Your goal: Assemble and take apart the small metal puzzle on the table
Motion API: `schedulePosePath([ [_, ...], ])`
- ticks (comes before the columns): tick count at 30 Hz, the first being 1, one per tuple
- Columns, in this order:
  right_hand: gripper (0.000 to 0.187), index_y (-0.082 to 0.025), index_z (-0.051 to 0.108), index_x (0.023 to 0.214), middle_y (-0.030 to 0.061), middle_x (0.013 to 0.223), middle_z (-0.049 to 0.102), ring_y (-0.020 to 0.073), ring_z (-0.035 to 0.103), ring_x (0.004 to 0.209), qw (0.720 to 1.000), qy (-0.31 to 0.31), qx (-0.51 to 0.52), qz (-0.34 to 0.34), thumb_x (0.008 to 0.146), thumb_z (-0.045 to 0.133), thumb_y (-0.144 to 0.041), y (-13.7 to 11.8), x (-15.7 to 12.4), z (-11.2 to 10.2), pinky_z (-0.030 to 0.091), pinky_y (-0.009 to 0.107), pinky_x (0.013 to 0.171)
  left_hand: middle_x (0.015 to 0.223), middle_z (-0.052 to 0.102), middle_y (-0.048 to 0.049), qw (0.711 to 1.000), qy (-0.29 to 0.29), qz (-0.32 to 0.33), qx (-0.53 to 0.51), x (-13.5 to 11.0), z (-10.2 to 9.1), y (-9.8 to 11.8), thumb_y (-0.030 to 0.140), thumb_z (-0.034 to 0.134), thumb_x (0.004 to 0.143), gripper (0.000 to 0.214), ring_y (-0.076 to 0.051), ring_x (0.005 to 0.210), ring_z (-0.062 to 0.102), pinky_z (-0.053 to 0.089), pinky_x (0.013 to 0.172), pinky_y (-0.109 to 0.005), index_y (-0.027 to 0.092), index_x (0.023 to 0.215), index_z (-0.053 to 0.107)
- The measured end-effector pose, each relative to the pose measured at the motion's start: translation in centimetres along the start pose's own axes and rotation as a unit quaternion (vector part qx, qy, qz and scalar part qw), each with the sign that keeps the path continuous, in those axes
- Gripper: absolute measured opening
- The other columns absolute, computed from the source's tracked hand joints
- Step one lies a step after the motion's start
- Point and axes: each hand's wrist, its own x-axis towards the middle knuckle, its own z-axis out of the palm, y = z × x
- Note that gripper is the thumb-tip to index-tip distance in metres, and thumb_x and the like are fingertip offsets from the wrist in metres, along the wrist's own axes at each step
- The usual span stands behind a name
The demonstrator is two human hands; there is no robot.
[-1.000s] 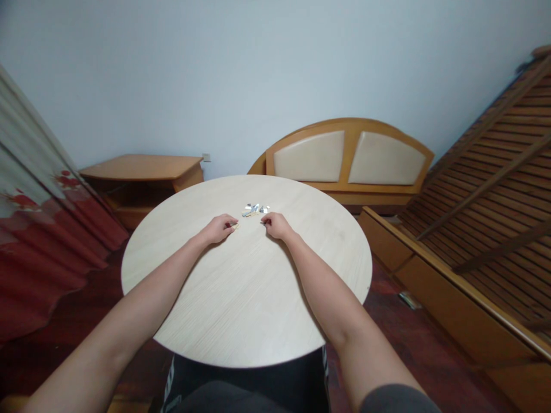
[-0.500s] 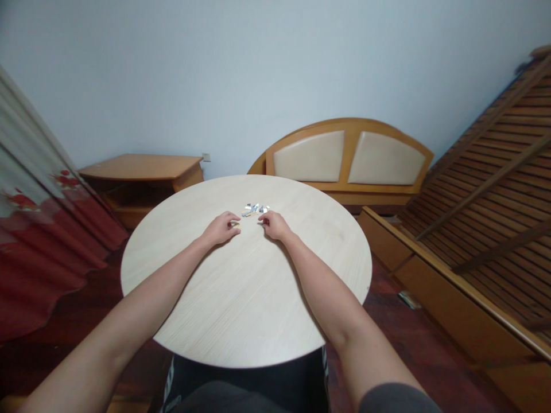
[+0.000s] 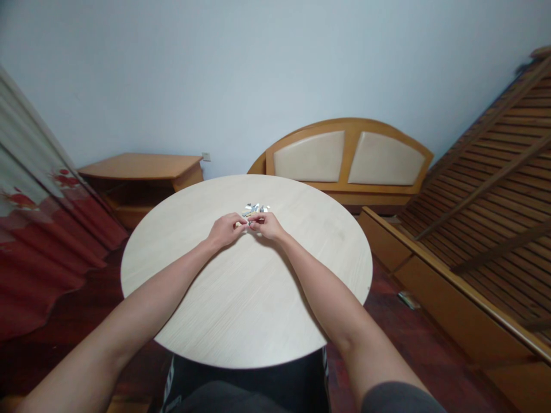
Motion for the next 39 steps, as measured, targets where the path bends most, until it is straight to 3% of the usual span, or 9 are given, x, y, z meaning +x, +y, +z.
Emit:
schedulePosePath([
  [8,0.036,-0.015,0.081,0.088,0.0047,0.079,0.073,0.0146,0.058,0.071,0.999,-0.015,0.045,0.014,0.063,0.092,-0.038,-0.9,-0.3,0.5,0.05,0.031,0.07,0.107,0.08,-0.0063,1.0,0.002,0.006,-0.015,-0.1,0.1,0.0,0.031,0.069,0.098,0.015,-0.024,0.097,0.072,0.054,0.089,-0.035,0.023,0.101,0.081],
  [19,0.039,-0.014,0.082,0.09,0.0053,0.08,0.073,0.0145,0.055,0.071,1.0,-0.028,0.002,0.001,0.066,0.09,-0.044,-0.5,-0.5,0.1,0.044,0.031,0.069,0.107,0.079,-0.007,1.0,0.003,0.011,-0.013,-0.2,0.1,0.1,0.031,0.068,0.099,0.017,-0.024,0.096,0.071,0.055,0.088,-0.035,0.022,0.103,0.082],
  [26,0.043,-0.013,0.081,0.085,0.0018,0.068,0.065,0.0129,0.05,0.065,0.999,-0.032,-0.021,0.006,0.069,0.087,-0.053,0.0,-0.2,-0.2,0.04,0.028,0.064,0.108,0.08,-0.0075,1.0,-0.002,0.018,-0.014,-0.2,0.2,0.0,0.03,0.067,0.1,0.019,-0.024,0.097,0.072,0.055,0.091,-0.035,0.022,0.106,0.083],
  [39,0.042,-0.017,0.073,0.079,0.0017,0.071,0.064,0.0146,0.051,0.067,0.997,-0.049,-0.059,-0.016,0.072,0.083,-0.057,0.1,-0.4,-0.3,0.04,0.028,0.065,0.107,0.08,-0.0069,1.0,-0.001,0.005,-0.01,-0.2,0.1,0.2,0.027,0.066,0.099,0.017,-0.023,0.093,0.071,0.054,0.087,-0.035,0.022,0.102,0.082],
])
